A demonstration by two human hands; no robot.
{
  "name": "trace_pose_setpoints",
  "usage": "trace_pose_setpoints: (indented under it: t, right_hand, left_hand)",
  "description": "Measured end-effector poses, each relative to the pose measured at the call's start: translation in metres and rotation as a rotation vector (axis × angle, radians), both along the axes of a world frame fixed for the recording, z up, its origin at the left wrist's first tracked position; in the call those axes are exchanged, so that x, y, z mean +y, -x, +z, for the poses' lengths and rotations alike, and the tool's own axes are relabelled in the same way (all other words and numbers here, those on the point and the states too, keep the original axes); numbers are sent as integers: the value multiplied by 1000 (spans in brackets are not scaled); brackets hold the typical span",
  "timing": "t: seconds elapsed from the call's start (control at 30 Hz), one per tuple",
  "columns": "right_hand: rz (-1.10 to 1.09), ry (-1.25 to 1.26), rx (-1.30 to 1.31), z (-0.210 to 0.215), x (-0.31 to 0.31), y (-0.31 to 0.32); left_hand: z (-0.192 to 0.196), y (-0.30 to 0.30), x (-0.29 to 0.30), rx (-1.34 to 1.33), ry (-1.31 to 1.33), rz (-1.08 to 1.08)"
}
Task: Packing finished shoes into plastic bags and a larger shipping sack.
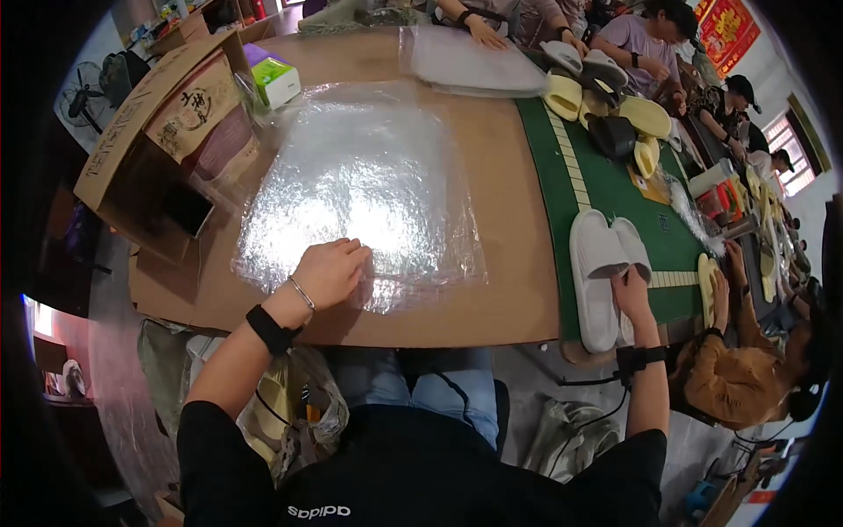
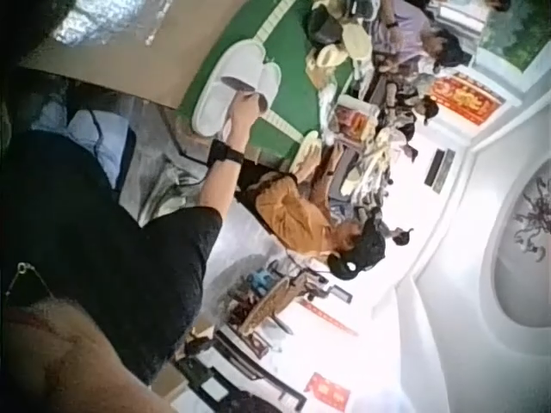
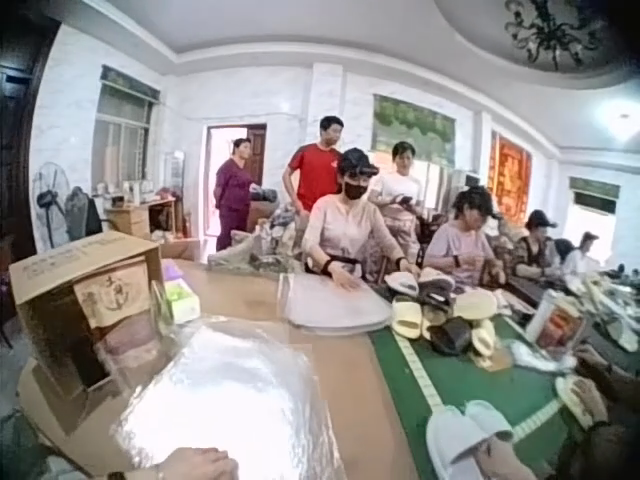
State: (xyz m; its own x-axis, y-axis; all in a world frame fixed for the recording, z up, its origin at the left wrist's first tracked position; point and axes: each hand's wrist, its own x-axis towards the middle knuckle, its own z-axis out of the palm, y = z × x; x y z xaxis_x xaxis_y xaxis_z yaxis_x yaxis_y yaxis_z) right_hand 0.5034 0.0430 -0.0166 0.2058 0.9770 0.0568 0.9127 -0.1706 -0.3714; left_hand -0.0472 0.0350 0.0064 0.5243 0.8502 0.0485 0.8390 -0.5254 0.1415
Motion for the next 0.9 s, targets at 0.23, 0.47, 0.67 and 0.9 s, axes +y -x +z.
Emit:
trace_pose_setpoints:
  t: [0.23, 0.47, 0.67, 0.9]
  right_hand:
    - [41, -104, 20, -12, -3, -9]
    - [139, -123, 75, 26, -34, 75]
    - [294, -133, 56, 45, -84, 151]
    - [356, -2, 212, 72, -118, 184]
  left_hand:
    - [5, -3, 5, -112, 18, 118]
    - [-3, 2, -14, -74, -163, -61]
    - [9, -11, -18, -24, 28, -55]
    - [20, -16, 2, -151, 300, 169]
